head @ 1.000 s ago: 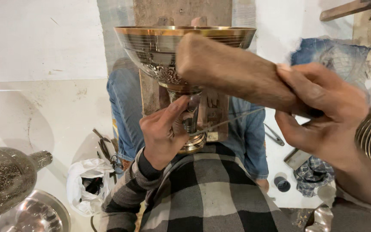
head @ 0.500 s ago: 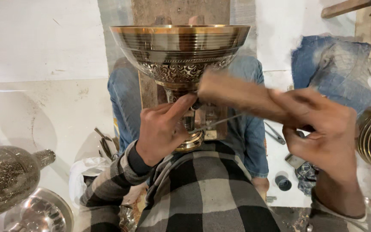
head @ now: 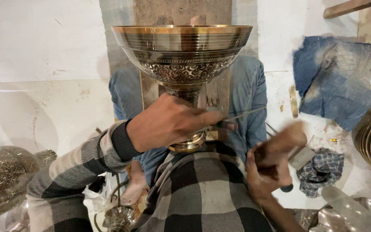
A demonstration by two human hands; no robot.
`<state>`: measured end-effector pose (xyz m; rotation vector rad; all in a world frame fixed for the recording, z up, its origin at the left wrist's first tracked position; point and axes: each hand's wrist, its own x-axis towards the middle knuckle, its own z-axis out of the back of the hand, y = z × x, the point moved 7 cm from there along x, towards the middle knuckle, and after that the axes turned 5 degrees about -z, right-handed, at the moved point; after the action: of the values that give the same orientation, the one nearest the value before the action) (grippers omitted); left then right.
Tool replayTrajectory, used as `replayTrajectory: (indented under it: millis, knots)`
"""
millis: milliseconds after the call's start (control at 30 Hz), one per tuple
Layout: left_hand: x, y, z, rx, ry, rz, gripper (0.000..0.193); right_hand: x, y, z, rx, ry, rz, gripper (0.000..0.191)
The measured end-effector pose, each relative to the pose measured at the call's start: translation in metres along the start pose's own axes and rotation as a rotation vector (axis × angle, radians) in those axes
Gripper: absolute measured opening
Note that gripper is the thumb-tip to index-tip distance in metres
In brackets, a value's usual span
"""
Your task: The person sits on the floor and engraves decorative patterns on the stem of an ornate brass vase, holding a small punch against the metal and striking it with a wooden mallet. They briefly wipe the vase with a cloth partway through, then resume striking the punch around the stem.
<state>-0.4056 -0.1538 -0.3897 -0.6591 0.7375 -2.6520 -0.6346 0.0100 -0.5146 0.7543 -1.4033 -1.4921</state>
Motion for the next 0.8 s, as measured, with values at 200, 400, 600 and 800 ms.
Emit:
replayTrajectory:
  millis: [200,400,600,800]
  knots:
    - [0.005,0.006,-0.028,0.118,0.415,-0.118,0.048,-0.051,-0.035,0.003,-0.37,0.012,0.212,0.055]
    - [-0.002,-0.003,0.014,0.107,-0.141,-0.035,0.042,-0.023,-0.018,-0.01,-0.321,0.044,0.067,0.044]
    - [-0.067,-0.001,-0.003,-0.616,-1.178,0.412,0.032,0.102,-0.01,-0.066,0.146,0.137,-0.221,0.09]
    - [-0.096,0.004,-0.044,-0.708,-1.455,0.453,0.029,0.207,0.01,-0.117,0.546,0.402,-0.137,0.09]
